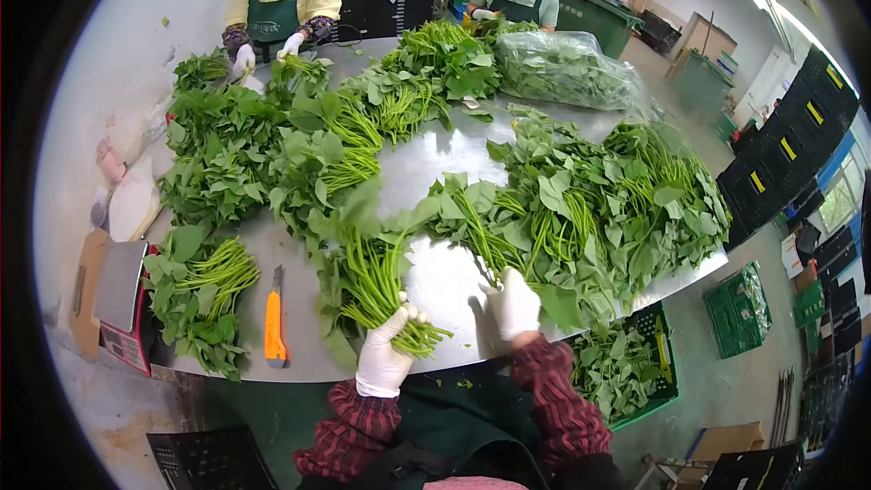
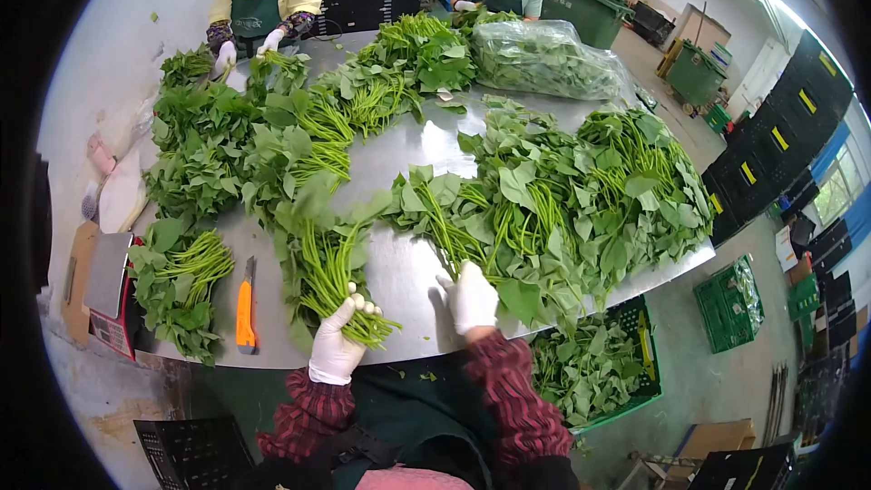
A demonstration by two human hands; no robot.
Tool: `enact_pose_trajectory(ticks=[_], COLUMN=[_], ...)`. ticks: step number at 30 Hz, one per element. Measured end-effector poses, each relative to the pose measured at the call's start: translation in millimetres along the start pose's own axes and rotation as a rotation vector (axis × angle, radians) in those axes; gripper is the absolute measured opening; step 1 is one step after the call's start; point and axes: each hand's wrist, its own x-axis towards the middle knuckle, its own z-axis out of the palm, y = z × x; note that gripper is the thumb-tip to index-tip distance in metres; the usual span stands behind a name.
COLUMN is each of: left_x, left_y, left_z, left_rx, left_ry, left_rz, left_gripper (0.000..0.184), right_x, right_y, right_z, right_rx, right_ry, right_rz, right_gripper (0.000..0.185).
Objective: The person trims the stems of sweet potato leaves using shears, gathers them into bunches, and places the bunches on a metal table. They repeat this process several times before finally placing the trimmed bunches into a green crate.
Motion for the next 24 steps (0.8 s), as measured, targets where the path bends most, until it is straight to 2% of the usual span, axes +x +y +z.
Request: enact_pose_trajectory(ticks=[2, 4, 6, 7, 8, 10, 12, 14, 18, 22, 24], left_x=[-1, -3, -5, -3, -3, -1, 1, 1, 0, -2, -3], left_y=[-1, 7, 14, 14, 13, 9, 0, -6, -10, -14, -15], left_z=[-1, 3, 4, -3, -1, 5, 10, 14, 18, 20, 21], left_rx=[-0.005, 0.006, 0.056, 0.103, 0.101, 0.251, 0.257, 0.261, 0.307, 0.458, 0.308], left_ry=[0.029, 0.036, 0.145, 0.165, 0.169, 0.199, 0.147, 0.114, 0.033, 0.037, 0.113], left_rz=[-0.014, -0.013, -0.029, 0.009, 0.01, 0.025, -0.004, -0.065, -0.152, -0.12, -0.129], left_gripper=[0.021, 0.02, 0.019, 0.016, 0.016, 0.017, 0.017, 0.022, 0.028, 0.032, 0.03], right_x=[12, 17, 18, 14, 7, -5, -20, -33, -46, -57, -68], right_y=[3, 5, -2, -19, -30, -45, -49, -53, -55, -65, -68], right_z=[23, 34, 31, 3, -12, -40, -57, -64, -67, -64, -52], right_rx=[-0.053, -0.089, -0.057, 0.226, 0.373, 0.964, 0.96, 1.05, 0.906, 0.896, 0.861], right_ry=[-0.163, -0.133, -0.102, -0.151, -0.12, -0.378, -0.49, -0.68, -0.831, -0.727, -0.371], right_rz=[0.047, 0.036, 0.129, 0.202, 0.148, 0.443, 0.334, 0.353, 0.27, 0.329, 0.243], right_gripper=[0.037, 0.035, 0.033, 0.03, 0.024, 0.021, 0.017, 0.016, 0.019, 0.017, 0.016])
